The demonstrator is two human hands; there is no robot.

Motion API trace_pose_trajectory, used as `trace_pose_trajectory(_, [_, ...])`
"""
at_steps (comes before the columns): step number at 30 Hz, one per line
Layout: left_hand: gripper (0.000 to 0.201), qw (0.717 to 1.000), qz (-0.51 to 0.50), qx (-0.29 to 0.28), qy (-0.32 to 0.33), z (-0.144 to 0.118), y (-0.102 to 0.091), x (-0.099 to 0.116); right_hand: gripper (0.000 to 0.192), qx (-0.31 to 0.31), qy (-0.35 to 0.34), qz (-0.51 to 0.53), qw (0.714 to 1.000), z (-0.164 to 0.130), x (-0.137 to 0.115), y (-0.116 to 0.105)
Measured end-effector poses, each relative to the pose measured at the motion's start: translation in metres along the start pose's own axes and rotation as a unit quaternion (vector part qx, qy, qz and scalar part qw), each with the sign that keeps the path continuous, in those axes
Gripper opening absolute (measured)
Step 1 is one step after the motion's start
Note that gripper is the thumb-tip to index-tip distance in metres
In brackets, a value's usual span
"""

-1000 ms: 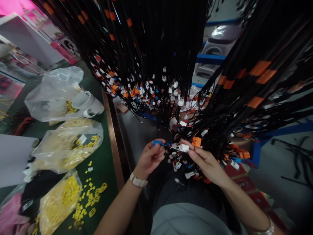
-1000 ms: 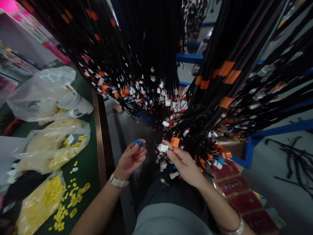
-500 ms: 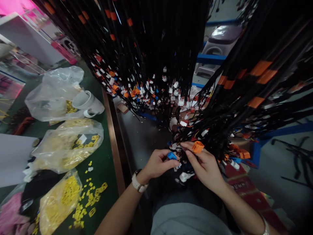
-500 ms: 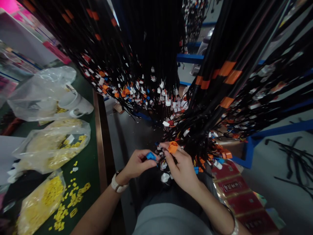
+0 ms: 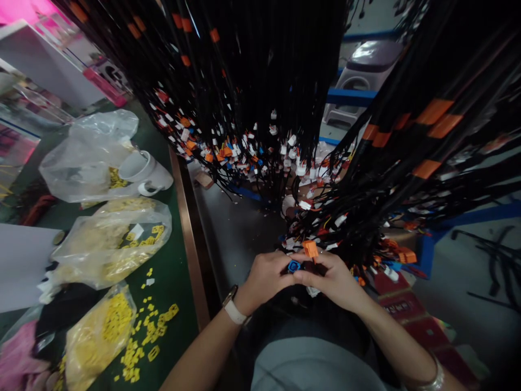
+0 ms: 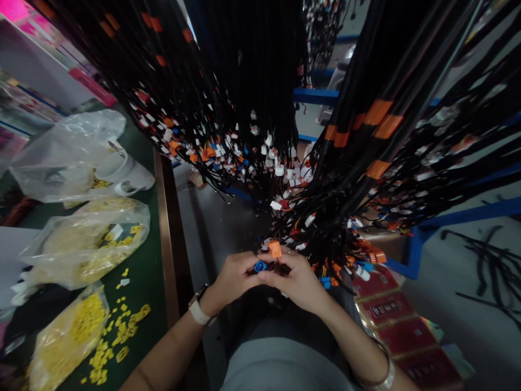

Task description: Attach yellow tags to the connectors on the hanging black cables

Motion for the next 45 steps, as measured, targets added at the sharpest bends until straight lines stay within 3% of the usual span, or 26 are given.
trace_pose_trajectory(4, [0.039, 0.992, -0.092, -0.03, -0.084, 0.002, 0.003, -0.002, 0.021, 0.024, 0.012, -0.005, 1.0, -0.001, 0.006, 0.002])
trace_pose_trajectory(7, [0.033, 0.959, -0.24, -0.052, -0.145, 0.005, 0.003, -0.007, 0.022, 0.047, 0.031, 0.026, 0.998, -0.001, 0.011, 0.002])
trace_pose_trajectory(13, [0.039, 0.793, -0.565, -0.114, -0.197, 0.008, 0.007, -0.013, 0.027, 0.058, 0.085, 0.148, 0.984, 0.002, 0.015, -0.001])
trace_pose_trajectory(16, [0.033, 0.752, -0.612, -0.097, -0.224, 0.007, 0.013, -0.014, 0.029, 0.082, 0.088, 0.155, 0.981, 0.004, 0.015, -0.003])
trace_pose_trajectory(20, [0.026, 0.758, -0.606, -0.066, -0.232, 0.007, 0.012, -0.014, 0.031, 0.125, 0.075, 0.156, 0.977, 0.003, 0.016, -0.003])
trace_pose_trajectory(25, [0.027, 0.772, -0.595, -0.035, -0.221, 0.009, 0.003, -0.016, 0.034, 0.118, 0.093, 0.177, 0.973, 0.0, 0.015, -0.004])
trace_pose_trajectory(31, [0.036, 0.845, -0.487, -0.013, -0.22, 0.009, 0.003, -0.018, 0.032, 0.098, 0.058, 0.102, 0.988, 0.001, 0.016, -0.004])
trace_pose_trajectory(33, [0.035, 0.855, -0.475, -0.013, -0.207, 0.009, 0.004, -0.016, 0.031, 0.078, 0.051, 0.086, 0.992, 0.001, 0.018, -0.002])
trace_pose_trajectory(40, [0.032, 0.798, -0.57, -0.048, -0.191, 0.008, 0.003, -0.012, 0.029, 0.057, 0.039, 0.026, 0.997, 0.0, 0.025, 0.0])
trace_pose_trajectory(45, [0.035, 0.785, -0.593, -0.053, -0.171, 0.008, 0.001, -0.011, 0.028, 0.066, 0.03, 0.009, 0.997, 0.0, 0.029, -0.001])
Point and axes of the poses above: each hand's wrist, its own z-axis towards the middle knuckle, its own y-axis out of the palm, x = y × z, the point moved 2 cm from there along z, towards the middle knuckle, and after that the axes turned 6 degrees about -y, right-handed, at the moved point
